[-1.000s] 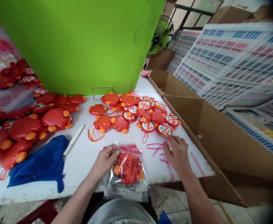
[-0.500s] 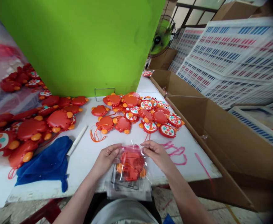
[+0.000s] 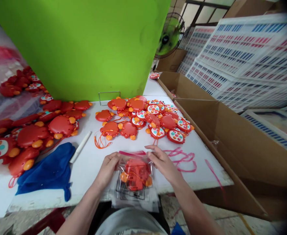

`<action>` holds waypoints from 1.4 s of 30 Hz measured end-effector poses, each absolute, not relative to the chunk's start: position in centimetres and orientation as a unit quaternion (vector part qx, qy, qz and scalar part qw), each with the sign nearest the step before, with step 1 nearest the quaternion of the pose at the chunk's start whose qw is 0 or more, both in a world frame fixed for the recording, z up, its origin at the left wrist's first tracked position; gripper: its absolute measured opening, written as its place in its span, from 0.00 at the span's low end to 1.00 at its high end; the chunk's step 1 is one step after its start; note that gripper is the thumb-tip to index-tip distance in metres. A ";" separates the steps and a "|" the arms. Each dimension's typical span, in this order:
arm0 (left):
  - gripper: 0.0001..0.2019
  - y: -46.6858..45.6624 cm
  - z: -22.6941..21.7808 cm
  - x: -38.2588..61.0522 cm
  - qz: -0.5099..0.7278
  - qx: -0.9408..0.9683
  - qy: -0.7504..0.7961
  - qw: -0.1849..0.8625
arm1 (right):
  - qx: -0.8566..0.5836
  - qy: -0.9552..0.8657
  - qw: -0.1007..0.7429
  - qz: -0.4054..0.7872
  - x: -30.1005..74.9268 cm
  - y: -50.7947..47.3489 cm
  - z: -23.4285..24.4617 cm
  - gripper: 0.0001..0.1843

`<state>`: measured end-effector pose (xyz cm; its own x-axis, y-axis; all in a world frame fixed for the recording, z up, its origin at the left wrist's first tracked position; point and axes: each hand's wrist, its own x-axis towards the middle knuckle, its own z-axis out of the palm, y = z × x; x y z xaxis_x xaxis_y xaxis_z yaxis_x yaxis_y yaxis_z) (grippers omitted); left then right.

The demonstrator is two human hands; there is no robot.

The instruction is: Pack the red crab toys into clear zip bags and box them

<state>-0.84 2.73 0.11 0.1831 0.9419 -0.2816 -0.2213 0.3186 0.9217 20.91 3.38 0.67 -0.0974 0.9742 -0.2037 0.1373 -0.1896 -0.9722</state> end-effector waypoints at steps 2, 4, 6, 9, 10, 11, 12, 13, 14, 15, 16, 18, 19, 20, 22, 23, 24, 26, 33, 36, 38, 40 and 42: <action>0.18 2.7 0.2 -0.6 0.423 0.392 0.486 0.657 | -0.539 -0.536 0.375 0.531 21.1 3.3 0.9 0.21; 0.19 2.6 0.2 -0.3 0.402 0.412 0.501 0.646 | -0.549 -0.542 0.402 0.493 22.5 3.4 1.4 0.22; 0.17 2.5 0.0 -0.1 0.378 0.469 0.526 0.600 | -0.589 -0.518 0.488 0.383 25.2 3.7 2.1 0.21; 0.08 2.3 -0.1 0.4 0.318 0.603 0.564 0.466 | -0.616 -0.414 0.666 0.069 29.8 4.3 3.5 0.20; 0.05 2.1 0.0 0.6 0.293 0.647 0.567 0.418 | -0.601 -0.391 0.696 -0.008 31.1 4.6 3.8 0.22; 0.04 2.0 0.2 0.9 0.264 0.686 0.566 0.374 | -0.594 -0.387 0.703 -0.055 32.2 4.9 4.0 0.23; 0.07 1.9 0.3 1.2 0.232 0.718 0.565 0.333 | -0.598 -0.404 0.688 -0.074 32.9 5.3 4.0 0.23; 0.09 1.8 0.5 1.6 0.198 0.745 0.564 0.294 | -0.615 -0.444 0.648 -0.071 33.4 5.8 3.7 0.23; 0.10 1.7 0.7 1.9 0.163 0.767 0.564 0.258 | -0.637 -0.498 0.586 -0.058 33.7 6.4 3.3 0.23; 0.11 1.7 0.8 2.3 0.131 0.784 0.564 0.225 | -0.657 -0.553 0.510 -0.046 33.8 7.1 2.6 0.23; 0.11 1.6 0.9 2.6 0.103 0.796 0.564 0.196 | -0.673 -0.601 0.430 -0.037 33.7 7.8 1.7 0.24; 0.11 1.6 1.0 2.9 0.067 0.812 0.559 0.154 | -0.700 -0.656 0.283 -0.019 33.6 9.2 -0.1 0.29; 0.11 1.6 0.9 3.0 0.059 0.818 0.556 0.138 | -0.713 -0.662 0.231 -0.013 33.5 9.8 -0.9 0.32; 0.10 1.5 0.9 3.1 0.056 0.821 0.555 0.124 | -0.723 -0.663 0.194 -0.009 33.4 10.2 -1.5 0.34; 0.09 1.5 0.7 3.1 0.054 0.825 0.554 0.102 | -0.725 -0.670 0.159 -0.014 33.4 10.5 -2.2 0.35; 0.08 1.5 0.6 3.1 0.054 0.826 0.552 0.096 | -0.717 -0.679 0.155 -0.019 33.4 10.4 -2.2 0.34; 0.07 1.4 0.5 3.1 0.055 0.828 0.551 0.090 | -0.709 -0.687 0.153 -0.025 33.4 10.1 -2.0 0.32; 0.06 1.5 0.3 3.0 0.061 0.830 0.550 0.077 | -0.707 -0.691 0.147 -0.026 33.5 9.3 -1.4 0.30; 0.03 1.2 -1.1 2.4 0.165 0.845 0.506 0.048 | -0.700 -0.557 0.417 0.159 33.2 6.9 0.1 0.32; 0.06 1.2 -1.9 2.1 0.225 0.856 0.460 0.074 | -0.616 -0.483 0.534 0.319 31.6 6.1 0.6 0.30; 0.07 1.3 -2.2 1.9 0.252 0.839 0.468 0.114 | -0.598 -0.486 0.536 0.344 29.9 5.5 0.9 0.26; 0.07 1.3 -2.0 1.8 0.291 0.808 0.488 0.158 | -0.593 -0.529 0.510 0.330 27.8 4.8 1.2 0.21; 0.10 1.2 -1.2 1.7 0.337 0.772 0.499 0.202 | -0.578 -0.584 0.487 0.296 25.5 4.0 1.5 0.17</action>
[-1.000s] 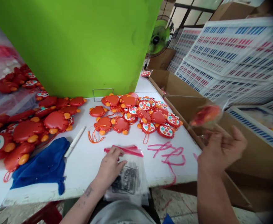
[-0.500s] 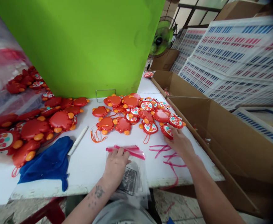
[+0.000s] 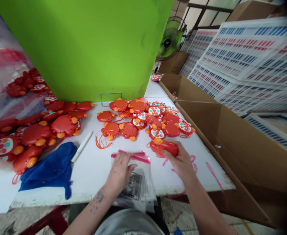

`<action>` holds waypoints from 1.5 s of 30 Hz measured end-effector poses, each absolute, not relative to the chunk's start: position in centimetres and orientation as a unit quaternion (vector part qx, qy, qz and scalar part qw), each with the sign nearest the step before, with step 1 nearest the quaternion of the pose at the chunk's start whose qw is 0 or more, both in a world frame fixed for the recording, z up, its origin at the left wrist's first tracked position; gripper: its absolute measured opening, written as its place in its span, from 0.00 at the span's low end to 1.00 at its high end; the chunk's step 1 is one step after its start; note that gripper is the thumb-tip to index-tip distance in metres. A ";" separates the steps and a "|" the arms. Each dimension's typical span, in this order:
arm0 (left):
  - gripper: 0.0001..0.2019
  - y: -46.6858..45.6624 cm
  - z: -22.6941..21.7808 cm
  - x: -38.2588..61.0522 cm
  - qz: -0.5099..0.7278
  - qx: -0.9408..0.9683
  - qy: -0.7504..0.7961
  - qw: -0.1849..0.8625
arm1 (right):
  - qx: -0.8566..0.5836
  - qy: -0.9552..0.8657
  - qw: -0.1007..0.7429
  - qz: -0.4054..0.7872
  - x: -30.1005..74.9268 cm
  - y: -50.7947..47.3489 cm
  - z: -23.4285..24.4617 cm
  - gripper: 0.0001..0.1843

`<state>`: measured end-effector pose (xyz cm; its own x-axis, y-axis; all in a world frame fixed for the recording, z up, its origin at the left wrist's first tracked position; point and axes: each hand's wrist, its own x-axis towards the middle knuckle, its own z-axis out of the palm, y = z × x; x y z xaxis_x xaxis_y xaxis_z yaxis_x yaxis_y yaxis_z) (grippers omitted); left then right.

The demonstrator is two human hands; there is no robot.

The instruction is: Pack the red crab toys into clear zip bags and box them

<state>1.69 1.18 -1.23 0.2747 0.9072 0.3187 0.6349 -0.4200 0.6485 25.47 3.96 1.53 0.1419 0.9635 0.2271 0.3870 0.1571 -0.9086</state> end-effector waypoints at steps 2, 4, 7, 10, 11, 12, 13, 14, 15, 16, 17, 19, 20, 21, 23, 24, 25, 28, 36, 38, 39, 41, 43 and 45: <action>0.13 0.9 -0.1 1.6 0.363 0.736 0.503 0.271 | -0.552 -0.637 0.476 0.250 23.2 3.2 1.9 0.14; 0.15 0.6 1.0 1.6 0.373 0.696 0.500 0.356 | -0.521 -0.681 0.471 0.208 21.3 2.5 2.5 0.12; 0.17 0.7 1.8 1.5 0.374 0.689 0.497 0.372 | -0.497 -0.706 0.459 0.209 19.8 2.2 3.1 0.12; 0.09 1.4 1.3 1.3 0.309 0.754 0.502 0.288 | -0.537 -0.660 0.459 0.254 19.9 2.5 3.2 0.14; 0.07 1.6 0.9 1.3 0.273 0.777 0.503 0.263 | -0.555 -0.641 0.458 0.265 20.1 2.7 3.2 0.15; 0.06 1.8 0.6 1.4 0.235 0.797 0.505 0.235 | -0.569 -0.628 0.455 0.274 20.3 2.8 3.0 0.17; 0.06 1.9 0.3 1.6 0.201 0.812 0.508 0.204 | -0.577 -0.620 0.451 0.280 20.5 3.0 2.9 0.19; 0.07 2.0 0.0 1.8 0.172 0.824 0.511 0.172 | -0.579 -0.620 0.446 0.286 20.6 3.1 2.8 0.21; 0.08 2.0 -0.2 2.1 0.150 0.832 0.515 0.140 | -0.579 -0.623 0.439 0.291 20.7 3.2 2.7 0.23; 0.08 2.1 -0.4 2.4 0.136 0.836 0.520 0.114 | -0.577 -0.626 0.434 0.295 20.8 3.2 2.7 0.24; 0.08 2.0 -0.6 2.6 0.129 0.837 0.524 0.094 | -0.575 -0.630 0.431 0.294 20.8 3.3 2.6 0.25; 0.06 2.0 -1.0 2.9 0.129 0.840 0.523 0.071 | -0.573 -0.639 0.427 0.284 20.9 3.6 2.6 0.26; 0.05 2.0 -1.2 3.0 0.134 0.843 0.516 0.068 | -0.572 -0.643 0.426 0.277 20.9 3.7 2.6 0.25; 0.04 1.9 -1.5 2.9 0.143 0.847 0.506 0.072 | -0.573 -0.645 0.425 0.273 21.0 3.9 2.6 0.25; 0.05 1.8 -2.0 2.7 0.178 0.847 0.491 0.100 | -0.577 -0.641 0.422 0.278 21.3 4.2 2.5 0.24; 0.05 1.8 -2.2 2.5 0.204 0.840 0.489 0.119 | -0.580 -0.635 0.417 0.293 21.5 4.3 2.5 0.23; 0.06 1.8 -2.3 2.3 0.231 0.827 0.493 0.137 | -0.580 -0.626 0.413 0.319 21.6 4.4 2.4 0.23; 0.12 1.7 -2.1 2.1 0.272 0.800 0.508 0.167 | -0.561 -0.575 0.430 0.412 21.7 4.6 2.1 0.22; 0.09 1.3 -0.8 2.2 0.233 0.865 0.427 0.126 | -0.555 -0.604 0.439 0.367 19.9 5.7 0.8 0.26; 0.08 1.4 -0.9 2.0 0.264 0.852 0.437 0.119 | -0.539 -0.627 0.398 0.397 19.3 5.8 0.4 0.25; 0.09 1.4 -0.9 2.0 0.281 0.843 0.445 0.112 | -0.525 -0.641 0.376 0.415 18.9 5.8 0.3 0.24; 0.09 1.5 -1.0 1.9 0.320 0.827 0.452 0.098 | -0.490 -0.677 0.330 0.439 18.1 5.7 0.1 0.23; 0.07 1.5 -1.0 1.9 0.354 0.815 0.448 0.098 | -0.461 -0.718 0.303 0.425 17.5 5.6 0.1 0.22; 0.05 1.6 -1.0 1.9 0.373 0.804 0.448 0.119 | -0.468 -0.743 0.309 0.365 17.5 5.5 0.3 0.22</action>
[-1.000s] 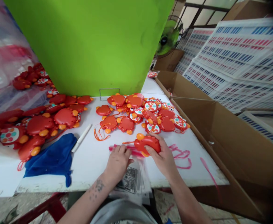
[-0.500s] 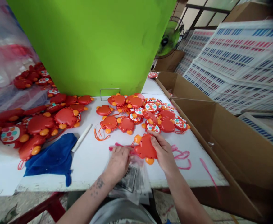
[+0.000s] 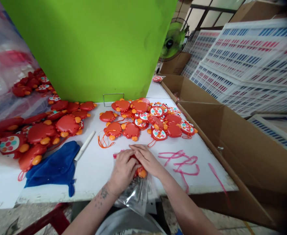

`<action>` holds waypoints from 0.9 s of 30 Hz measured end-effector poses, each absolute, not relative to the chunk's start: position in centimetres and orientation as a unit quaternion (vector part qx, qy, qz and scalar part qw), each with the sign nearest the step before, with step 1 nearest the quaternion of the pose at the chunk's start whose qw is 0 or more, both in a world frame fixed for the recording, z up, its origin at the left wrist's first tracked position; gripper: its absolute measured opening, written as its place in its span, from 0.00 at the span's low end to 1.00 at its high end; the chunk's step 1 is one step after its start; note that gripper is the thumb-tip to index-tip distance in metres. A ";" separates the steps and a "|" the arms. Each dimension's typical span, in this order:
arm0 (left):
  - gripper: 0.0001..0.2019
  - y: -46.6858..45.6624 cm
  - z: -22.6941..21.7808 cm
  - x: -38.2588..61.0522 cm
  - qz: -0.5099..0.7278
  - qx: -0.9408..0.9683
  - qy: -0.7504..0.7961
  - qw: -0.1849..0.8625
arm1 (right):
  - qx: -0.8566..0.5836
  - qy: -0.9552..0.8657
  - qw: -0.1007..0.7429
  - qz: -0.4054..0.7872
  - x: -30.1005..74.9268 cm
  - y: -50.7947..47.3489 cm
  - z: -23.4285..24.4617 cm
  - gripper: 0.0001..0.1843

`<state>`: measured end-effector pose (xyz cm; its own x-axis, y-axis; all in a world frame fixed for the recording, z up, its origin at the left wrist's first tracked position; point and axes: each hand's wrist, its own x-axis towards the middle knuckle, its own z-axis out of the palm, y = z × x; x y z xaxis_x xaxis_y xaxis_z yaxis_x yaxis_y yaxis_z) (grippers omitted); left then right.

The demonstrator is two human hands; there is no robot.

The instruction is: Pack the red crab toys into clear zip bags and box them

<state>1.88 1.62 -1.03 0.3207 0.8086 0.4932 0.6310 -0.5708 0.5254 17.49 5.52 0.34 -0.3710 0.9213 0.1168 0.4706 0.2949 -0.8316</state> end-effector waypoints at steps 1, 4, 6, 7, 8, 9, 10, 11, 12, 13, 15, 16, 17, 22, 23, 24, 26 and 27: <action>0.05 1.7 -1.0 1.9 0.376 0.798 0.452 0.133 | -0.492 -0.742 0.317 0.327 17.7 5.4 0.5 0.22; 0.05 1.8 -1.1 1.8 0.373 0.782 0.468 0.174 | -0.593 -0.714 0.276 0.248 19.0 4.8 0.9 0.23; 0.05 1.9 -1.1 1.8 0.370 0.774 0.474 0.197 | -0.628 -0.705 0.216 0.248 19.8 4.1 1.0 0.22; 0.05 2.0 -1.0 1.8 0.368 0.771 0.476 0.208 | -0.627 -0.707 0.196 0.260 20.1 3.7 0.9 0.22; 0.05 2.0 -0.8 1.8 0.365 0.767 0.479 0.220 | -0.621 -0.710 0.190 0.273 20.1 3.3 0.7 0.22; 0.05 2.1 -0.5 1.7 0.359 0.765 0.481 0.232 | -0.613 -0.712 0.193 0.283 20.1 2.9 0.5 0.21; 0.05 2.1 -0.1 1.6 0.349 0.766 0.482 0.244 | -0.610 -0.711 0.200 0.286 20.0 2.6 0.2 0.22; 0.05 2.2 0.3 1.4 0.336 0.768 0.481 0.257 | -0.611 -0.709 0.209 0.284 19.8 2.3 -0.1 0.22; 0.05 2.2 0.9 1.3 0.322 0.771 0.479 0.268 | -0.615 -0.705 0.220 0.276 19.5 2.2 -0.4 0.23; 0.05 2.2 1.4 1.1 0.308 0.774 0.479 0.276 | -0.618 -0.702 0.232 0.267 19.3 2.0 -0.6 0.24; 0.05 2.1 2.4 0.9 0.280 0.776 0.487 0.287 | -0.613 -0.699 0.268 0.254 18.8 1.9 -0.7 0.24; 0.05 2.0 2.8 0.9 0.266 0.774 0.496 0.289 | -0.606 -0.696 0.292 0.252 18.5 1.9 -0.6 0.23; 0.05 1.9 3.1 1.0 0.252 0.770 0.508 0.293 | -0.599 -0.690 0.315 0.257 18.3 1.8 -0.3 0.23; 0.05 0.9 3.0 1.1 0.286 0.736 0.530 0.311 | -0.579 -0.610 0.410 0.352 17.8 1.6 1.1 0.21; 0.06 0.7 2.8 1.0 0.329 0.719 0.534 0.300 | -0.572 -0.594 0.426 0.373 17.8 1.5 1.3 0.21; 0.09 0.6 2.6 0.8 0.374 0.692 0.543 0.293 | -0.566 -0.580 0.439 0.388 17.9 1.4 1.5 0.21; 0.17 0.4 2.1 0.4 0.436 0.621 0.561 0.330 | -0.560 -0.561 0.458 0.403 18.1 1.3 1.6 0.21; 0.20 0.4 1.8 0.2 0.447 0.585 0.563 0.376 | -0.559 -0.557 0.465 0.402 18.2 1.2 1.6 0.21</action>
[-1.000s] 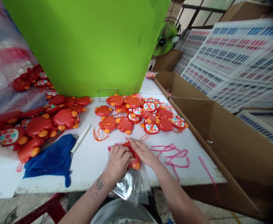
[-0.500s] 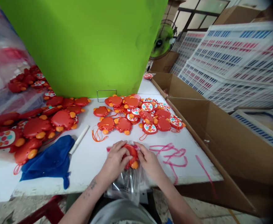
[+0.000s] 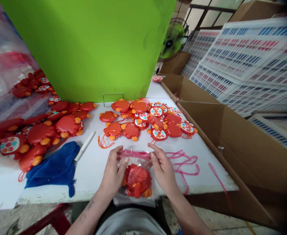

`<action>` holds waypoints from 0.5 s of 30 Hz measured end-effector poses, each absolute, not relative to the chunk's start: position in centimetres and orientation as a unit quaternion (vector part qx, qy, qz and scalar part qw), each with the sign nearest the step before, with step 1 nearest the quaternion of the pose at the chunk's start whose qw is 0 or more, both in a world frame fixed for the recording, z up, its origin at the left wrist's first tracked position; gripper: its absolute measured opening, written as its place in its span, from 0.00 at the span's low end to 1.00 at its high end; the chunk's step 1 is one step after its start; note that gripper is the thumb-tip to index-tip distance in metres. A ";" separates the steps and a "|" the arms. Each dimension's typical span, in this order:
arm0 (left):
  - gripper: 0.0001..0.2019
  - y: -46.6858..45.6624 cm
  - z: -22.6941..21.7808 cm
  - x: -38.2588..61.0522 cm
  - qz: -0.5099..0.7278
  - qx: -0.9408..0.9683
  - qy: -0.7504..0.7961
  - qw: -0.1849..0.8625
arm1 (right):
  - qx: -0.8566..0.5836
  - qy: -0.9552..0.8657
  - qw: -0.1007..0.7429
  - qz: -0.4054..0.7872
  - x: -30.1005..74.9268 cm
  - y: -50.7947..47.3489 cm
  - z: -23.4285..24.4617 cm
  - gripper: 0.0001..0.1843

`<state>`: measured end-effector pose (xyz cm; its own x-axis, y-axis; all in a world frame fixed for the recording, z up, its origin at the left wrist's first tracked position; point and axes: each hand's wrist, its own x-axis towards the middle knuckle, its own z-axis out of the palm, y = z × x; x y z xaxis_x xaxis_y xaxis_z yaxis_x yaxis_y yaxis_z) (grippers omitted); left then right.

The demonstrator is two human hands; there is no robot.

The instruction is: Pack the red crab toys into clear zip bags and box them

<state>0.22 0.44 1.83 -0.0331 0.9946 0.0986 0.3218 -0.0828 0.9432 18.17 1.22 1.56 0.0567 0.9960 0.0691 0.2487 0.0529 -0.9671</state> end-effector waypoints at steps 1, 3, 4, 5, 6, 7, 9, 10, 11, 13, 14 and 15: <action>0.22 0.5 1.5 0.1 0.447 0.551 0.556 0.433 | -0.559 -0.557 0.470 0.397 18.3 1.2 1.5 0.20; 0.21 0.5 1.0 0.0 0.427 0.507 0.525 0.535 | -0.560 -0.574 0.470 0.370 18.4 1.3 1.5 0.19; 0.18 0.5 0.8 0.1 0.419 0.494 0.510 0.565 | -0.559 -0.592 0.468 0.343 18.5 1.3 1.5 0.19; 0.16 0.5 0.7 0.2 0.416 0.486 0.500 0.583 | -0.556 -0.617 0.465 0.305 18.5 1.5 1.6 0.18; 0.15 0.5 0.6 0.3 0.416 0.481 0.495 0.592 | -0.548 -0.648 0.462 0.258 18.4 1.6 1.8 0.17; 0.15 0.5 0.7 0.5 0.417 0.481 0.493 0.594 | -0.534 -0.681 0.456 0.206 18.3 1.7 2.1 0.17; 0.13 0.4 1.2 0.8 0.419 0.501 0.489 0.579 | -0.492 -0.743 0.438 0.116 17.9 2.0 2.7 0.16; 0.12 0.4 1.5 0.9 0.414 0.522 0.489 0.562 | -0.471 -0.768 0.427 0.085 17.6 2.0 3.1 0.16; 0.12 0.4 2.0 1.0 0.407 0.549 0.490 0.541 | -0.452 -0.787 0.415 0.060 17.3 2.1 3.3 0.17; 0.12 0.3 2.8 1.2 0.392 0.598 0.495 0.494 | -0.431 -0.812 0.392 0.024 16.7 2.2 3.7 0.19; 0.13 0.3 3.1 1.2 0.384 0.617 0.498 0.474 | -0.424 -0.821 0.383 0.008 16.4 2.3 3.8 0.20; 0.14 0.3 3.3 1.3 0.375 0.632 0.503 0.455 | -0.417 -0.828 0.374 -0.007 16.2 2.3 3.9 0.21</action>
<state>1.26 0.33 3.32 0.2138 0.9767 0.0163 0.2948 -0.0804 0.9522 16.16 2.34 3.90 -0.3716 0.6859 0.6256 0.6957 0.6520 -0.3016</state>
